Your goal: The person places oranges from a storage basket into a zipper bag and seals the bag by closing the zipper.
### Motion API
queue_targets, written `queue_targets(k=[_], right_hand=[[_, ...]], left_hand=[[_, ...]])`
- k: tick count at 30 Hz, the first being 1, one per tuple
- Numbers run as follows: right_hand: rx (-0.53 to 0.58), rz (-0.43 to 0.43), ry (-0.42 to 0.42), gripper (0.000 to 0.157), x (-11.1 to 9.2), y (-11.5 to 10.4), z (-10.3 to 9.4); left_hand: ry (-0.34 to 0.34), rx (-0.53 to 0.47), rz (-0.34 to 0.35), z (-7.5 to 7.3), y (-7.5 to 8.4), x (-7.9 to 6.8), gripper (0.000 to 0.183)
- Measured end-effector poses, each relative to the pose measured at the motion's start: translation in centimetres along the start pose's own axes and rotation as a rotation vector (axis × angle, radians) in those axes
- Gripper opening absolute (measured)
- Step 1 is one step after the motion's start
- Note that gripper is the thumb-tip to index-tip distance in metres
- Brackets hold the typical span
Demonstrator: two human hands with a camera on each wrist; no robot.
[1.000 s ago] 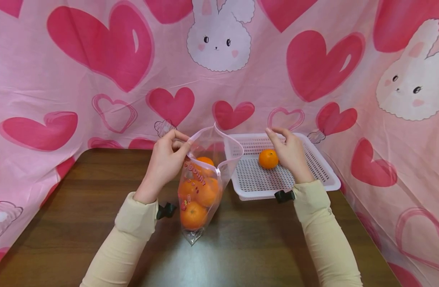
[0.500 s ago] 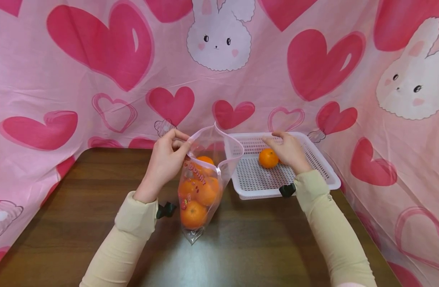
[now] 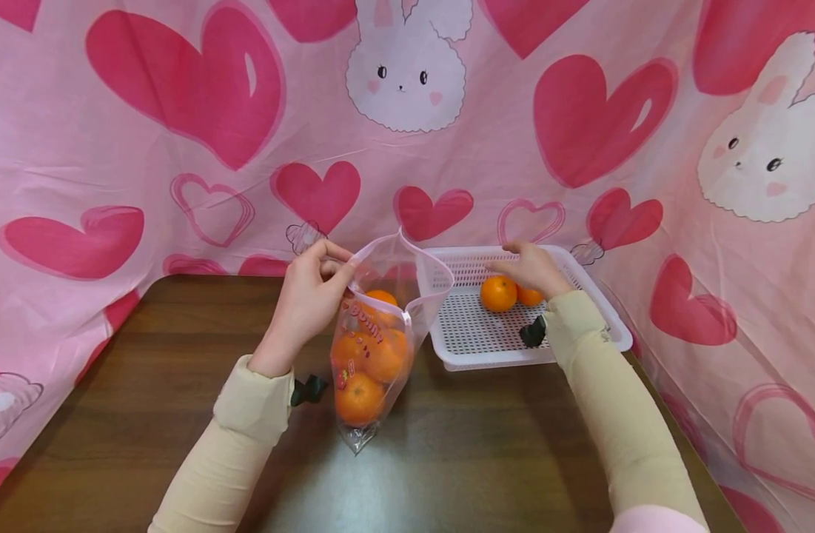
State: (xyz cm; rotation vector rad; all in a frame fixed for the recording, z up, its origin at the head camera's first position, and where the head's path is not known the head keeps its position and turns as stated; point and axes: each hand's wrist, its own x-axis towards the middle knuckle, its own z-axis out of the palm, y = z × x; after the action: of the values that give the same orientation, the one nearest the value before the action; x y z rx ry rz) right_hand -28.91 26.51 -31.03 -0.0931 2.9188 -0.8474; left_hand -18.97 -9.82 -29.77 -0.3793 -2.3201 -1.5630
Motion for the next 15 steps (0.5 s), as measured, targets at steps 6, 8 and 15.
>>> queue_targets(k=[6, 8, 15], right_hand=[[0.045, 0.064, -0.122, 0.072, 0.8, 0.6, 0.5], [0.043, 0.073, -0.151, 0.071, 1.2, 0.9, 0.9], [-0.017, 0.064, -0.215, 0.072, 2.5, 2.4, 2.3]], left_hand=[[-0.005, -0.006, -0.008, 0.0, 0.0, 0.0, 0.014], [-0.006, -0.011, -0.009, 0.1, 0.0, -0.1, 0.014], [-0.003, -0.01, -0.01, 0.1, 0.1, -0.1, 0.014]])
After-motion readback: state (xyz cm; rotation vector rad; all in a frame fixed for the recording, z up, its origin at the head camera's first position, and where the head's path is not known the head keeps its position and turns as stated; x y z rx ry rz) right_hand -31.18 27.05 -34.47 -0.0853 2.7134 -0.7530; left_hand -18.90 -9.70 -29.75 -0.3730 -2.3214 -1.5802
